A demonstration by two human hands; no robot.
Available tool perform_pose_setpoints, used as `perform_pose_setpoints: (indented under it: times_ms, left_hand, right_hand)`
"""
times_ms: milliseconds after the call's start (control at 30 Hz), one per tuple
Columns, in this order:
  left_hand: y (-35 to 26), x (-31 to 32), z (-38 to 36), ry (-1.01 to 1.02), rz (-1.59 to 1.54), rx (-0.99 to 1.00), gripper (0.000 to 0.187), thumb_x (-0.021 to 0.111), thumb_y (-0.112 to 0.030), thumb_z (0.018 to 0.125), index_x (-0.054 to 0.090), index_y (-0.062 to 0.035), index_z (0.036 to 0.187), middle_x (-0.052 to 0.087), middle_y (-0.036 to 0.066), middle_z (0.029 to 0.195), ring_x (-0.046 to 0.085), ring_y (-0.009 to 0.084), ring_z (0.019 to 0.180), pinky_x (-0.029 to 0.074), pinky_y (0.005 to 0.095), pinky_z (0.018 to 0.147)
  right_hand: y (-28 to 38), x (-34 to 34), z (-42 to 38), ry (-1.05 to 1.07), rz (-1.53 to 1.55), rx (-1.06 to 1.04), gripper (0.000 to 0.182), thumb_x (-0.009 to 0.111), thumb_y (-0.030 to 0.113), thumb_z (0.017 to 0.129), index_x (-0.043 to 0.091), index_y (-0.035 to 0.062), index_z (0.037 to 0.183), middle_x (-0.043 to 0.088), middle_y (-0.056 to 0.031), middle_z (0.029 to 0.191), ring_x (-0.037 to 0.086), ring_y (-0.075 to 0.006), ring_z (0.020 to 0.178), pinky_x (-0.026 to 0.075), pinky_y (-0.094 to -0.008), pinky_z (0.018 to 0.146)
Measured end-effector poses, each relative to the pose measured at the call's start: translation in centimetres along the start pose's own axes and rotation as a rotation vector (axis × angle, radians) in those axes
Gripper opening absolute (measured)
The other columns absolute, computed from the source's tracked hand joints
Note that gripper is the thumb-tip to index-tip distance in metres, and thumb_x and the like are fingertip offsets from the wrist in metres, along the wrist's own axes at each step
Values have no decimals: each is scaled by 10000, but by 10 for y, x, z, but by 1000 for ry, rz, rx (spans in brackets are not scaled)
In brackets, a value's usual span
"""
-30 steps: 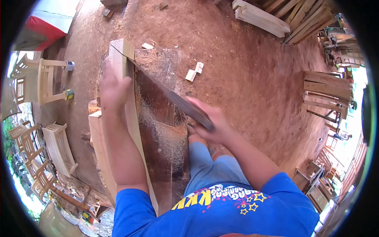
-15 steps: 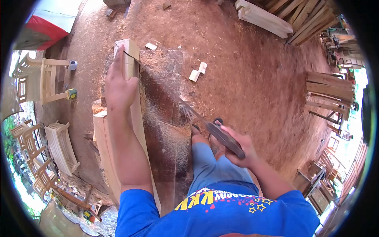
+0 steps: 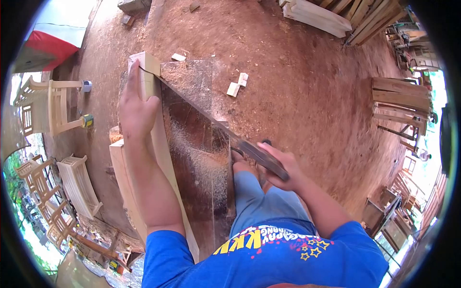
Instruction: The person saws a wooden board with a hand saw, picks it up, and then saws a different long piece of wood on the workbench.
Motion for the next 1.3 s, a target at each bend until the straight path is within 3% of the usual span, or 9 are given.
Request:
perform_pose_setpoints:
  times_ms: [367,567,667,800,1000,1033,1100,1167,1300]
  left_hand:
    - [-3,-1,2,-4,41,33,951,599,-82,750,331,-319,1631,560,196,1499,574,416,1333,461,467,1130]
    - [2,-5,3,-7,37,-108,991,654,-152,741,282,-295,1649,609,214,1447,645,418,1243,506,464,1076]
    - [-5,-11,-4,-9,-53,-191,988,678,-198,749,279,-247,1651,631,230,1406,665,412,1209,523,475,1051]
    - [5,-10,-2,-74,136,-155,901,705,-274,776,371,-161,1605,678,264,1287,687,427,1138,543,498,1010]
    - [8,-14,-40,-191,188,-65,773,714,-289,848,440,-80,1540,670,272,1265,694,439,1094,569,514,949]
    - [10,-13,-54,-206,196,-65,757,718,-268,856,444,-68,1533,662,264,1275,700,437,1078,577,507,934]
    - [16,-5,-77,-253,257,-61,734,726,-210,865,444,-60,1526,649,250,1277,707,424,1052,585,500,919]
    - [8,-11,-82,-200,284,-131,697,723,-191,864,466,-64,1499,643,243,1291,703,418,1069,585,500,921]
    - [-27,-18,-85,-66,296,-449,604,713,-143,861,511,-75,1426,649,218,1292,693,409,1101,588,495,925]
  right_hand:
    - [42,29,131,-17,117,-129,786,682,51,738,506,118,1501,709,-190,952,719,-315,832,564,-376,793]
    - [39,17,101,-125,276,140,723,693,96,754,569,112,1466,702,-141,931,666,-176,799,538,-328,783]
    - [41,-22,62,-318,150,64,664,715,122,782,597,73,1433,701,-87,948,627,-125,822,523,-304,774]
    - [39,-84,19,-447,96,230,570,721,145,847,604,-6,1384,693,-46,1017,615,-118,876,511,-295,794]
    - [-12,-156,-3,-493,56,333,536,719,163,853,619,-4,1353,677,-50,1000,615,-147,886,509,-307,844]
    - [-27,-164,1,-528,-107,229,529,703,176,853,622,15,1351,712,-123,972,685,-243,881,536,-361,837]
    - [-41,-175,13,-433,-304,365,537,685,187,850,620,33,1360,726,-194,983,712,-328,925,548,-411,836]
    - [-73,-189,28,-329,-470,423,521,658,205,840,633,81,1346,722,-288,1035,702,-443,1024,550,-497,837]
    - [-133,-225,79,-63,-640,443,439,678,230,812,692,98,1230,735,-249,1083,705,-425,1060,551,-482,898]
Point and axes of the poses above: each hand's wrist, its own z-axis towards the middle knuckle, its own x-axis out of the palm, y = z × x, the point moved 4 cm from there along z, towards the middle knuckle
